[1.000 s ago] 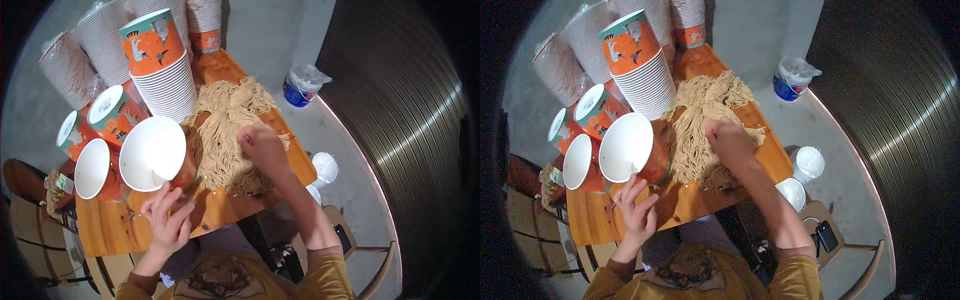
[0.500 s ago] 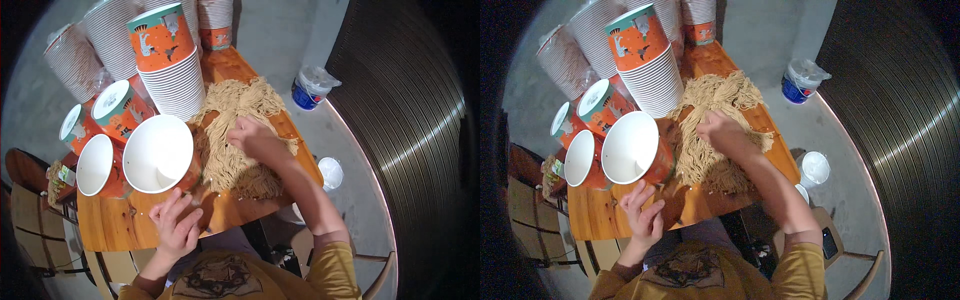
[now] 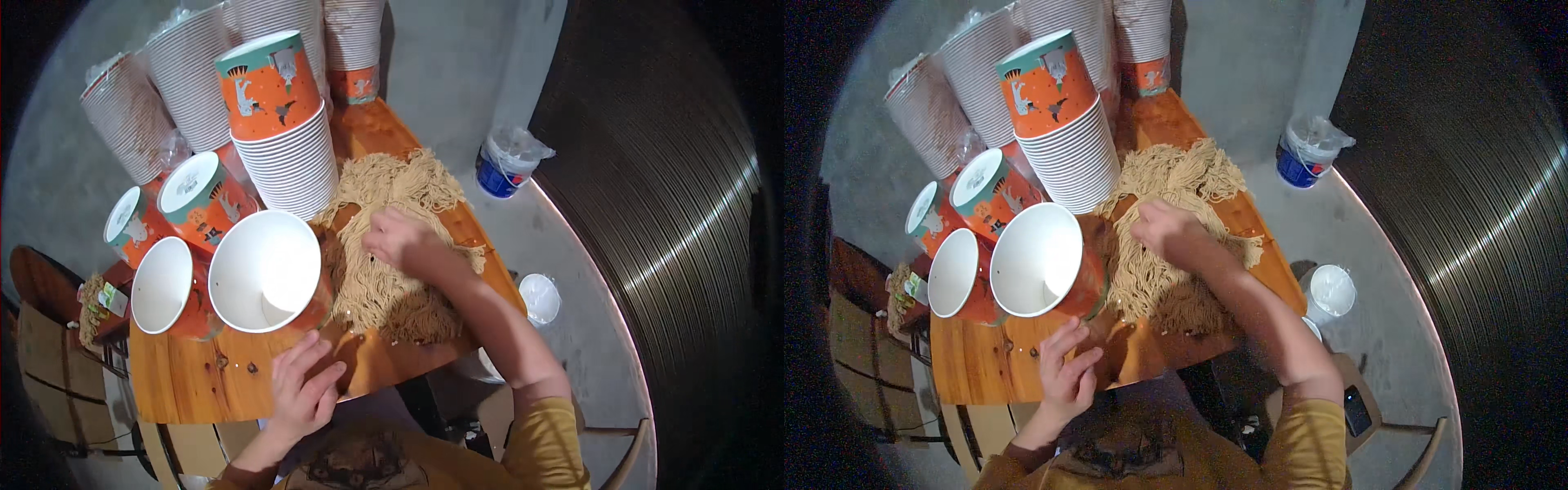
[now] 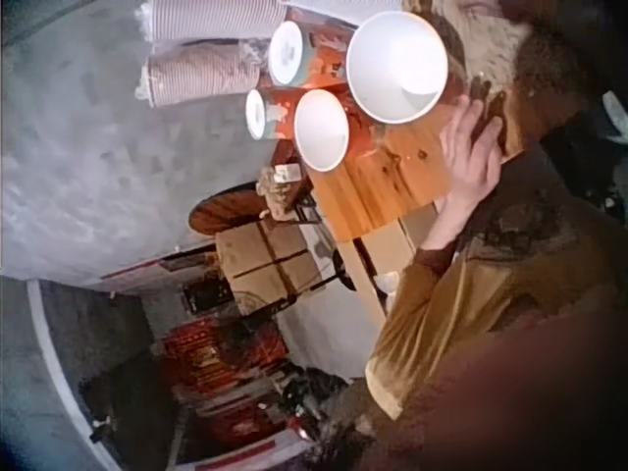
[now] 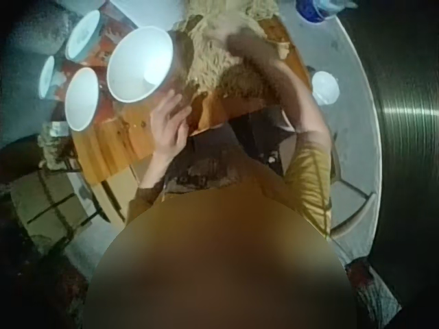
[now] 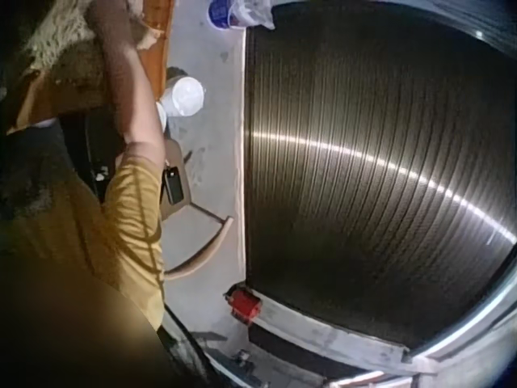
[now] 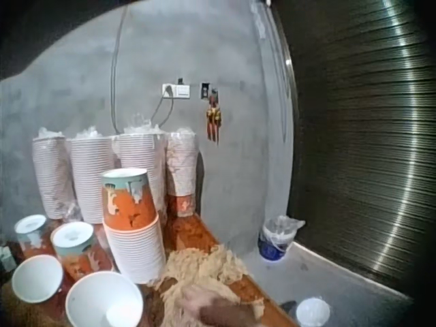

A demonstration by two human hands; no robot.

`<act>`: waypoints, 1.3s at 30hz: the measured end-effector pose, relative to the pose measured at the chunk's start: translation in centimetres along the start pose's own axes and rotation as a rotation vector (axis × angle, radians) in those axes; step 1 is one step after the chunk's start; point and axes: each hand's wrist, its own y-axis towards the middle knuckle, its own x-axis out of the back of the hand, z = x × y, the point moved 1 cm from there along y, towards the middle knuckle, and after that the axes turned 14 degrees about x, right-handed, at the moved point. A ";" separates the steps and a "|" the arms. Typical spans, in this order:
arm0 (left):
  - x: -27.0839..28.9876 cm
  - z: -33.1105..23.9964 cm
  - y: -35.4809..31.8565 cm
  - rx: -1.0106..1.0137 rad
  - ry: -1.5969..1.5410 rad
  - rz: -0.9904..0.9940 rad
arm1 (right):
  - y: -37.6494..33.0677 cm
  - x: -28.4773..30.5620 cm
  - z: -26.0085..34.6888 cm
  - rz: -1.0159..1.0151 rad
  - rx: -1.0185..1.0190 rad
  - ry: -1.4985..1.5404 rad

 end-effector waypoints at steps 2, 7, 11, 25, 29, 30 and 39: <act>0.0 0.1 -0.1 -0.001 -0.006 0.003 | 0.3 0.2 0.2 -0.077 0.033 -0.007; -0.4 0.1 0.2 0.013 -0.055 0.022 | 0.3 0.4 0.4 -0.245 0.031 0.034; -0.7 -0.2 0.7 -0.005 -0.072 0.043 | 0.2 0.4 0.3 -0.107 0.087 0.075; -1.7 -1.2 1.2 0.151 -0.186 0.117 | 0.7 3.0 2.7 -0.163 -0.014 0.183; -3.0 -2.1 3.0 0.423 -0.605 0.121 | 1.6 4.5 7.4 -0.120 0.043 0.313; -3.3 -2.5 3.2 0.500 -0.768 0.112 | 1.4 4.5 9.5 -0.117 0.040 0.306; 4.6 -2.3 -4.7 0.814 -0.859 0.310 | 3.9 4.5 18.1 -0.338 0.140 0.435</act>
